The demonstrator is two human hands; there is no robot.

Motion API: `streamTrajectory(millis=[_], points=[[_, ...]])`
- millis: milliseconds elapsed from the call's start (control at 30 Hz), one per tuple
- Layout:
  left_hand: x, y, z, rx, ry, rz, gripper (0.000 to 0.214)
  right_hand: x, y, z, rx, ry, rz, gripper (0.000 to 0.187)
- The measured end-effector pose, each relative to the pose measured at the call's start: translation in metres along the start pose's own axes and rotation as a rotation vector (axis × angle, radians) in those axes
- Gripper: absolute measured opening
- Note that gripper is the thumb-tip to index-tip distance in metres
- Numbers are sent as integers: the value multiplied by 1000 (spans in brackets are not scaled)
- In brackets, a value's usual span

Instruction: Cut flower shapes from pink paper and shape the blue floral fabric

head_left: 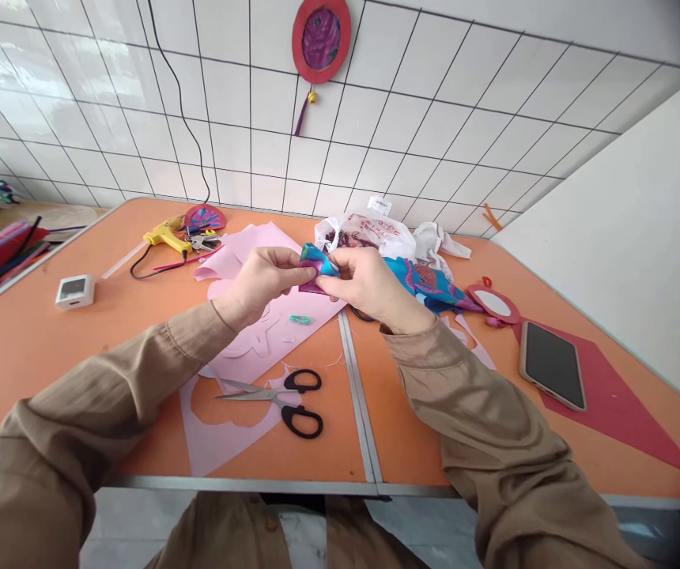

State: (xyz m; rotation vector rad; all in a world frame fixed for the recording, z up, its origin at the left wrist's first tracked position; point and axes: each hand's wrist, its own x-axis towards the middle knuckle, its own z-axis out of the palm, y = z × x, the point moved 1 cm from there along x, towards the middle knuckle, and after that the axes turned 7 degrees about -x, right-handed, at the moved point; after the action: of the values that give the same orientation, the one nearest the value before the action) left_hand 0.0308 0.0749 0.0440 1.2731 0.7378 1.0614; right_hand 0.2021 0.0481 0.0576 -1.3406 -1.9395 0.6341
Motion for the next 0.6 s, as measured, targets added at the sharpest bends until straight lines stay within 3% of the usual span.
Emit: streamTrajectory(millis=[133,300,600], points=[[-1,7,1,-39,-46,-119,5,-1,-1,0,-155,32,-82,22],[-5,7,4,-153,-93,-292,7,-3,-3,-1,-240,32,-133,16],[-4,5,6,-309,-7,-268,14,1,5,-4,-54,54,-108,19]])
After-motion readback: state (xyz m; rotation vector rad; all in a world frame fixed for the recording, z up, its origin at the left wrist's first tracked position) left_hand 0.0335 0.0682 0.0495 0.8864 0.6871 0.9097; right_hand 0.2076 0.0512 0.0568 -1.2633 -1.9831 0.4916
